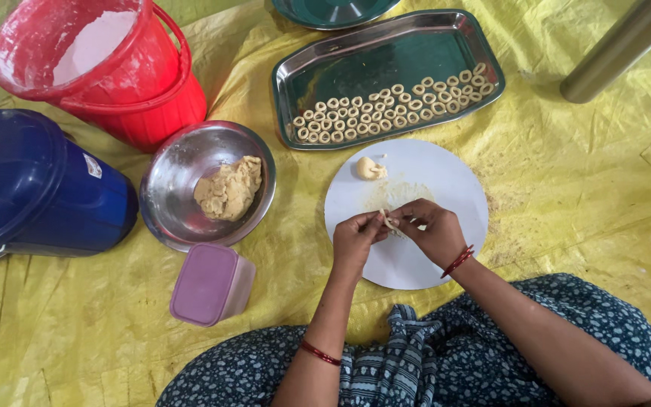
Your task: The person sits on a yellow tarp and shapes small pieces of dough into ring-shaped snacks by hand. They roll the dough into thin strips, form them into circles, and place the finished pieces onto a metal tray.
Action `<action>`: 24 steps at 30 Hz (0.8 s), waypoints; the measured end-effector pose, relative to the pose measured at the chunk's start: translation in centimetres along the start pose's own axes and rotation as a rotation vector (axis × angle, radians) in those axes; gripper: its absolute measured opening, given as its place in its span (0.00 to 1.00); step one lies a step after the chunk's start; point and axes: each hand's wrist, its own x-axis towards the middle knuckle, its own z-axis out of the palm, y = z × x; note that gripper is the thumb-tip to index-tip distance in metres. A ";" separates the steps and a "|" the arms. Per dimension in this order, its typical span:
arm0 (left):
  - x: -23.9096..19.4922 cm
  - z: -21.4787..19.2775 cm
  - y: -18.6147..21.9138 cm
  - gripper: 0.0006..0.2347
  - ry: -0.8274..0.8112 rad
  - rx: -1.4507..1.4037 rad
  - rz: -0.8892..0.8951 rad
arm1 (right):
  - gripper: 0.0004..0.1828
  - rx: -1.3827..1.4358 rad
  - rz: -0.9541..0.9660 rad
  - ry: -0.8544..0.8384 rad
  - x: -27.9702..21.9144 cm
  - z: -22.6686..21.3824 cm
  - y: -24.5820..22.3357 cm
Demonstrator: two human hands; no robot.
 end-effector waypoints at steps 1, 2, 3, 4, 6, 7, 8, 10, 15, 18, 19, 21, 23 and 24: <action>0.0 0.0 -0.1 0.13 -0.002 0.001 -0.001 | 0.09 0.004 -0.017 0.002 -0.1 0.0 0.0; 0.0 -0.1 -0.1 0.13 -0.003 0.002 -0.003 | 0.09 0.008 -0.034 0.004 -0.1 0.0 0.0; 0.0 -0.1 -0.2 0.13 -0.009 0.012 -0.013 | 0.09 0.012 -0.052 0.006 -0.2 0.0 0.0; 0.1 -0.2 -0.2 0.13 -0.014 0.022 -0.023 | 0.09 0.010 -0.065 0.009 -0.2 0.0 0.0; 0.2 -0.4 -0.3 0.13 -0.026 0.038 -0.034 | 0.10 0.004 -0.091 0.012 -0.1 0.0 0.0; 0.2 -0.5 -0.4 0.13 -0.033 0.045 -0.034 | 0.10 -0.009 -0.092 0.013 -0.1 0.1 0.1; 0.2 -0.5 -0.4 0.13 -0.040 0.052 -0.035 | 0.10 -0.023 -0.093 0.015 -0.1 0.1 0.1; 0.2 -0.7 -0.4 0.15 -0.051 0.034 -0.038 | 0.11 -0.043 -0.082 0.012 -0.1 0.1 0.1; 0.2 -0.8 0.2 0.21 -0.068 0.008 -0.080 | 0.15 -0.061 -0.055 -0.043 -0.1 -0.1 0.2; 0.2 -1.1 0.5 0.25 -0.067 -0.004 -0.140 | 0.16 0.117 -0.049 -0.131 0.2 -0.5 0.8; 0.2 -1.1 0.6 0.27 -0.068 -0.004 -0.155 | 0.16 0.145 0.004 -0.160 0.4 -0.6 1.2; 0.1 -1.2 0.8 0.30 -0.086 0.008 -0.196 | 0.16 0.201 0.111 -0.219 0.8 -0.8 2.1; 0.1 -1.2 0.9 0.32 -0.122 0.030 -0.246 | 0.16 0.095 0.069 -0.285 1.1 -0.9 3.1; 0.1 -1.1 1.0 0.33 -0.132 0.049 -0.260 | 0.16 0.043 0.047 -0.317 1.2 -0.9 3.6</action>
